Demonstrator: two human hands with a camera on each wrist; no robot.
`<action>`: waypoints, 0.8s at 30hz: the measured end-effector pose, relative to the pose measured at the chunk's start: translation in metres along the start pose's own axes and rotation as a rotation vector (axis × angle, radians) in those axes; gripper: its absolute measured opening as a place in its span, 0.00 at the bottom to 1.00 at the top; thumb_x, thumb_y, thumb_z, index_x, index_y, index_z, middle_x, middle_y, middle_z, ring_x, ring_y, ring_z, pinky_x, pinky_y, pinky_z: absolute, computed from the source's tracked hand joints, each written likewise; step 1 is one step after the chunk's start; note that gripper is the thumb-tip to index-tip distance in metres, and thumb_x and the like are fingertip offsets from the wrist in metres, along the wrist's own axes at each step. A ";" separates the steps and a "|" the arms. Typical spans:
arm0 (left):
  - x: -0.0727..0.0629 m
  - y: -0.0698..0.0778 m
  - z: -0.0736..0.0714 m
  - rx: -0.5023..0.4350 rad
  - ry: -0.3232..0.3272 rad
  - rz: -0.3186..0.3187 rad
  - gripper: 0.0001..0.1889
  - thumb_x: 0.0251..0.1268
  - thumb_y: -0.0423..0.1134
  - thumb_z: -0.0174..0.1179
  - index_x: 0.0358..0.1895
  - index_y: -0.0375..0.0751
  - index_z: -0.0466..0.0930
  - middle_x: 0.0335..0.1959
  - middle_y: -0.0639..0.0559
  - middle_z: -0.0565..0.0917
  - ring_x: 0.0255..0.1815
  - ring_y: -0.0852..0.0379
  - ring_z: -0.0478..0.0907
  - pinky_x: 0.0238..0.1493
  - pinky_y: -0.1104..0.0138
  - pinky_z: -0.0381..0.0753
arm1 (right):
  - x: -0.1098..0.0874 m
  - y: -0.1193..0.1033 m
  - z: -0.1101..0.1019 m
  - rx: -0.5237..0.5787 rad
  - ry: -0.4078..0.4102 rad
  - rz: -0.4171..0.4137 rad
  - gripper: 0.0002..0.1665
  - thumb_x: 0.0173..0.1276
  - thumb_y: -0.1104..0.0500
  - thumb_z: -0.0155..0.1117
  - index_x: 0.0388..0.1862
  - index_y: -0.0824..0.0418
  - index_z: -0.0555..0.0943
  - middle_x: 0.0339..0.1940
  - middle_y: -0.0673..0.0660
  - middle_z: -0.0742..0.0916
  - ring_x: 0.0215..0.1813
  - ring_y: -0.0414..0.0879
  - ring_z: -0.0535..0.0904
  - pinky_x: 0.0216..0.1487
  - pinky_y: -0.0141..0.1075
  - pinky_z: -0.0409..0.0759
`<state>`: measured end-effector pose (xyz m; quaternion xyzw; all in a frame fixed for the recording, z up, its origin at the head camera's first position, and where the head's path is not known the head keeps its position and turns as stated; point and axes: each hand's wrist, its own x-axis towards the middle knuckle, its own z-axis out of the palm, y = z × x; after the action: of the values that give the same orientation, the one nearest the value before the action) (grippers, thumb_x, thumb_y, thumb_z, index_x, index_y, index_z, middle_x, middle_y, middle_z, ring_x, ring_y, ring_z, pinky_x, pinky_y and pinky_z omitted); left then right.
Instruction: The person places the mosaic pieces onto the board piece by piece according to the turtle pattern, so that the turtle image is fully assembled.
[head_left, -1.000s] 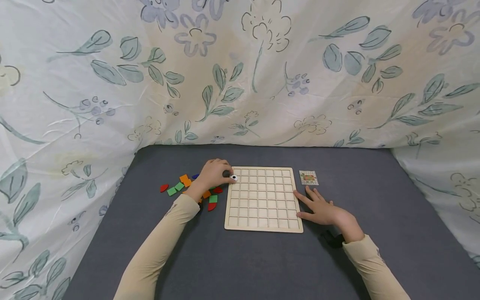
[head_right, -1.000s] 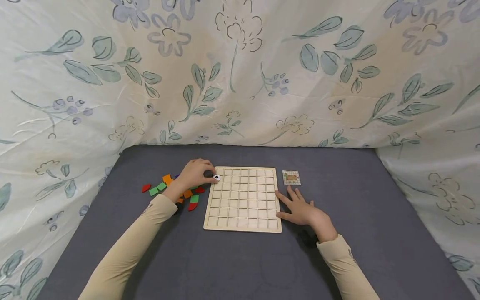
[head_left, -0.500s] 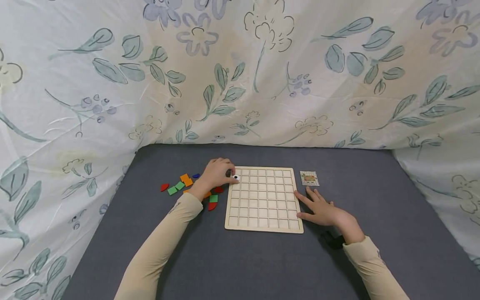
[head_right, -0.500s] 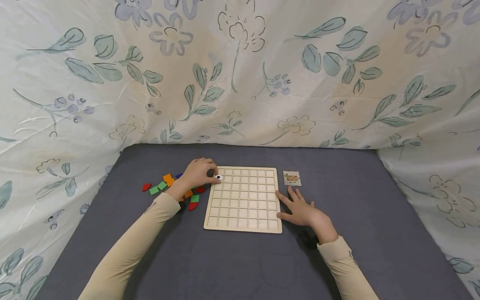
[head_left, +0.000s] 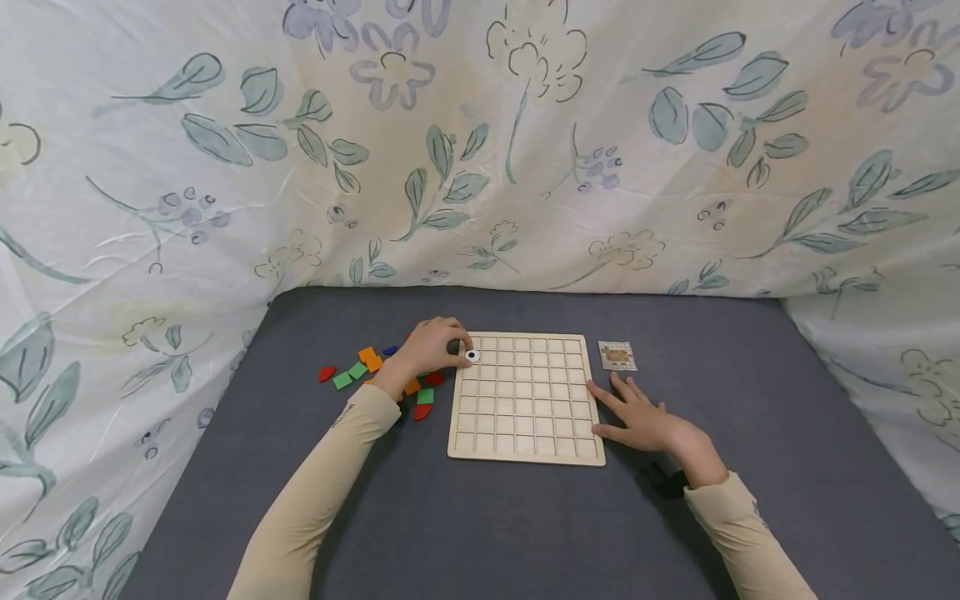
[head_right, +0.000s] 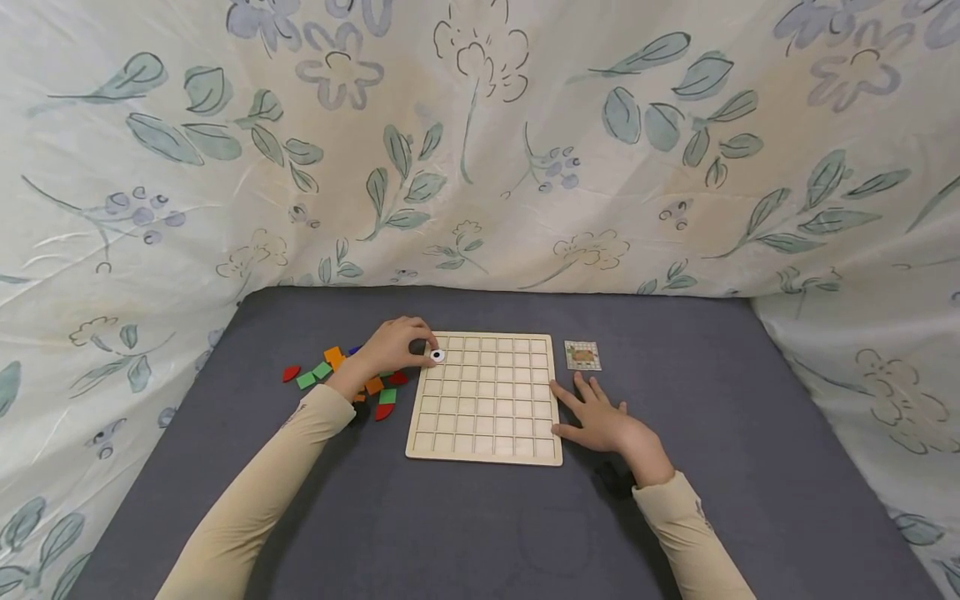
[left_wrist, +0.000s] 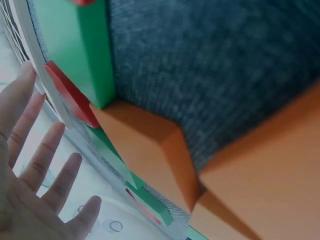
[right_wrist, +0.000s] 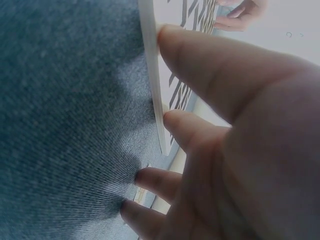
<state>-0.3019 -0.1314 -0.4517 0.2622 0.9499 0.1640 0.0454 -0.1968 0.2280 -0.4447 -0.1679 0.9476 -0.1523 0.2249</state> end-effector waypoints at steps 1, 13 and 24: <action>0.000 0.000 0.000 -0.003 -0.004 -0.001 0.14 0.53 0.55 0.65 0.41 0.56 0.82 0.49 0.54 0.76 0.57 0.48 0.68 0.64 0.44 0.60 | 0.000 0.000 0.000 0.001 0.001 0.002 0.46 0.65 0.37 0.52 0.75 0.52 0.49 0.74 0.70 0.47 0.72 0.71 0.38 0.54 0.77 0.43; -0.006 -0.003 -0.005 -0.042 0.023 0.018 0.15 0.53 0.51 0.66 0.44 0.53 0.84 0.49 0.53 0.79 0.53 0.50 0.73 0.58 0.50 0.69 | -0.002 0.000 0.001 0.010 0.008 -0.013 0.46 0.66 0.37 0.52 0.75 0.52 0.49 0.74 0.69 0.47 0.72 0.70 0.38 0.55 0.77 0.43; -0.021 -0.014 -0.016 -0.113 0.019 -0.037 0.17 0.57 0.49 0.64 0.49 0.50 0.82 0.49 0.52 0.79 0.51 0.50 0.75 0.55 0.53 0.73 | -0.002 0.001 0.001 0.002 0.018 -0.012 0.46 0.66 0.36 0.52 0.75 0.52 0.49 0.74 0.69 0.47 0.72 0.70 0.38 0.55 0.77 0.43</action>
<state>-0.2932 -0.1578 -0.4410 0.2400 0.9442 0.2192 0.0541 -0.1946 0.2298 -0.4453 -0.1718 0.9484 -0.1563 0.2158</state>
